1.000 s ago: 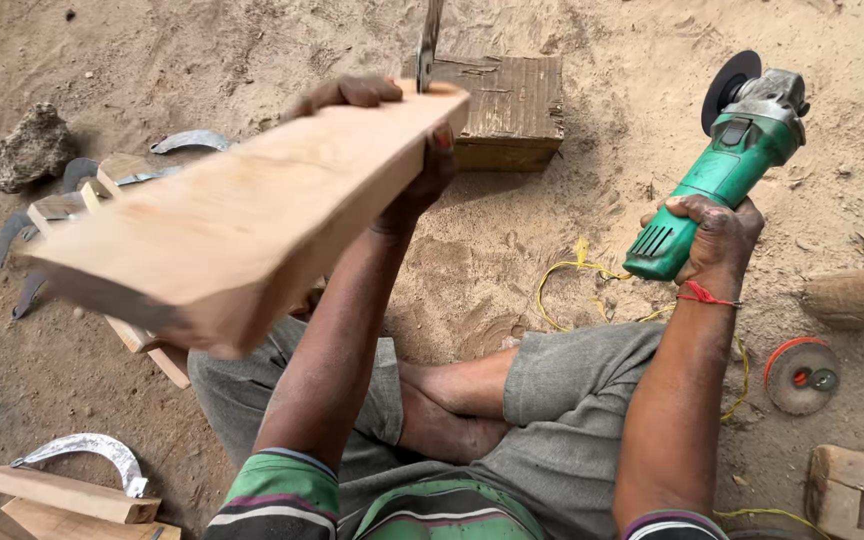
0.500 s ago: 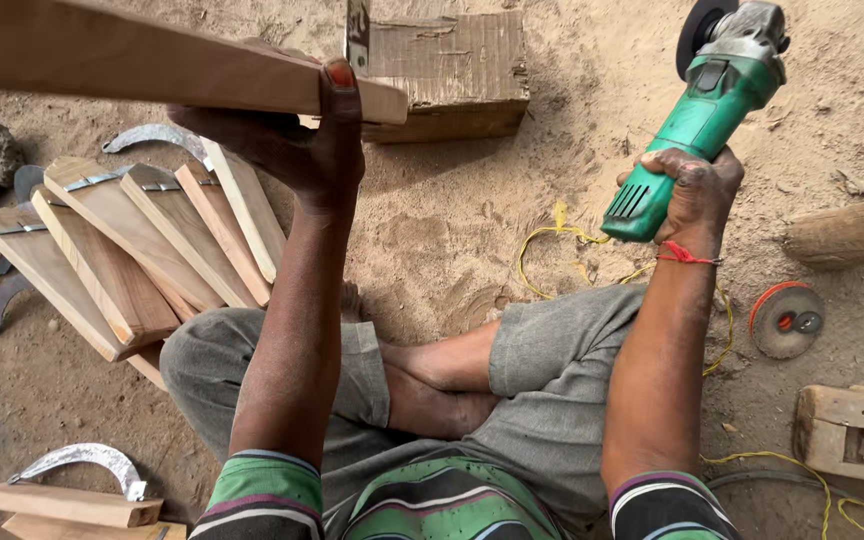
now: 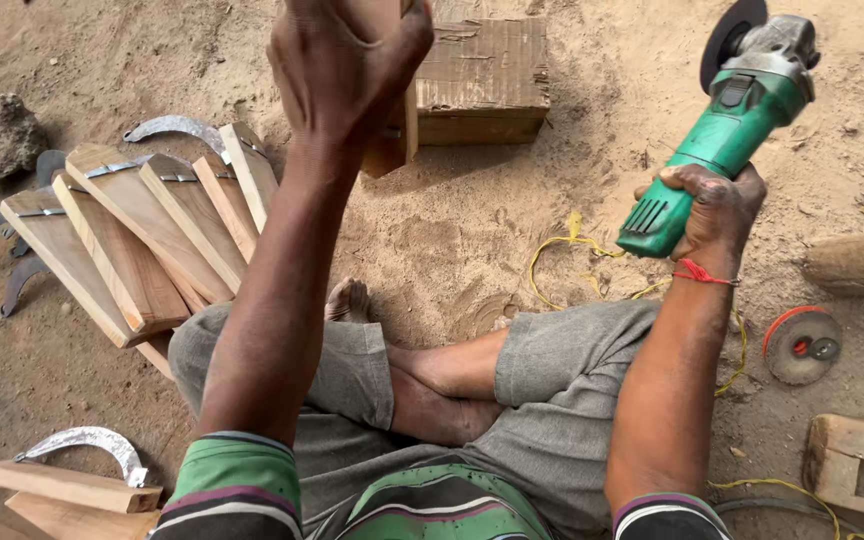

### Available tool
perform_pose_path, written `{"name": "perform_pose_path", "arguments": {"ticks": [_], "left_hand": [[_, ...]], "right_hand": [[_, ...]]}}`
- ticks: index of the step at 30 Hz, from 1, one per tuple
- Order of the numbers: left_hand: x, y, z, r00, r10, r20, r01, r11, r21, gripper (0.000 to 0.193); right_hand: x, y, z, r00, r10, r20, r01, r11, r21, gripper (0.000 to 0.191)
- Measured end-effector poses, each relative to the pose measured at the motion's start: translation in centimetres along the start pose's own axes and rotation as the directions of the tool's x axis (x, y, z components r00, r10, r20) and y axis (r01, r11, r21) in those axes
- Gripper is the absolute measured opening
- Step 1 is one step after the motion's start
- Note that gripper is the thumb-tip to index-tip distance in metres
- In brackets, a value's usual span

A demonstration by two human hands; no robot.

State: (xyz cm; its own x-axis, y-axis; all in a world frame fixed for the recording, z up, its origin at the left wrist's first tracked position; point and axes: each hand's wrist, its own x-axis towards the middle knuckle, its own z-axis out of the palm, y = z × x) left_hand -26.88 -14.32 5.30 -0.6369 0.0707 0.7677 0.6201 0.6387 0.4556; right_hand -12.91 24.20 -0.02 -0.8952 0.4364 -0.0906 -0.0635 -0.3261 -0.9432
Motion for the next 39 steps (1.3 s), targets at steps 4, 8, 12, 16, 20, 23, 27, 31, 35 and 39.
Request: {"name": "perform_pose_path", "arguments": {"ticks": [4,8,12,16,20,23,27,31,35,39], "left_hand": [[-3.6,2.8,2.2,0.977,-0.171,-0.128,0.190,0.968,0.161,0.110],[-5.4,2.2,5.9,0.669,-0.625,0.403,0.471,0.776,0.420,0.139],[-3.8,0.5,4.8,0.811,-0.430,0.397,0.368,0.902,0.226,0.147],[-1.8,2.3,2.8,0.868,-0.400,0.296,0.341,0.911,0.230,0.113],[-2.1,4.0,3.6,0.811,-0.519,0.270,0.412,0.834,0.365,0.122],[-2.9,4.1,4.8,0.650,-0.610,0.452,0.332,0.764,0.554,0.127],[-2.5,4.3,2.7,0.508,-0.653,0.562,0.275,0.741,0.612,0.114],[-2.7,2.7,-8.2,0.570,-0.675,0.470,0.151,0.647,0.747,0.108],[-8.4,-2.0,-25.2,0.592,-0.784,0.186,0.205,0.370,0.906,0.115],[-19.7,-2.9,-43.8,0.195,-0.962,-0.190,0.184,-0.155,0.971,0.120]], "right_hand": [[0.9,0.1,0.3,1.000,-0.003,-0.005,0.003,1.000,0.012,0.041],[0.8,-0.1,0.2,0.999,-0.046,-0.001,0.046,0.999,-0.023,0.042],[0.2,0.4,0.1,1.000,0.014,0.014,-0.014,0.999,-0.038,0.034],[0.4,0.7,0.2,0.999,-0.034,0.040,0.032,0.998,0.047,0.033],[0.8,0.5,0.5,1.000,0.002,0.027,-0.002,1.000,0.004,0.033],[0.8,0.7,0.5,1.000,0.016,0.015,-0.016,1.000,-0.018,0.034],[0.8,1.8,0.3,0.999,-0.003,0.039,0.005,0.998,-0.064,0.037],[1.1,2.3,-0.3,0.997,0.011,0.081,-0.012,1.000,0.015,0.038],[1.5,2.6,-0.9,0.997,-0.015,0.074,0.017,1.000,-0.017,0.038],[1.7,3.0,-1.2,0.993,-0.044,0.111,0.043,0.999,0.009,0.034]]}}
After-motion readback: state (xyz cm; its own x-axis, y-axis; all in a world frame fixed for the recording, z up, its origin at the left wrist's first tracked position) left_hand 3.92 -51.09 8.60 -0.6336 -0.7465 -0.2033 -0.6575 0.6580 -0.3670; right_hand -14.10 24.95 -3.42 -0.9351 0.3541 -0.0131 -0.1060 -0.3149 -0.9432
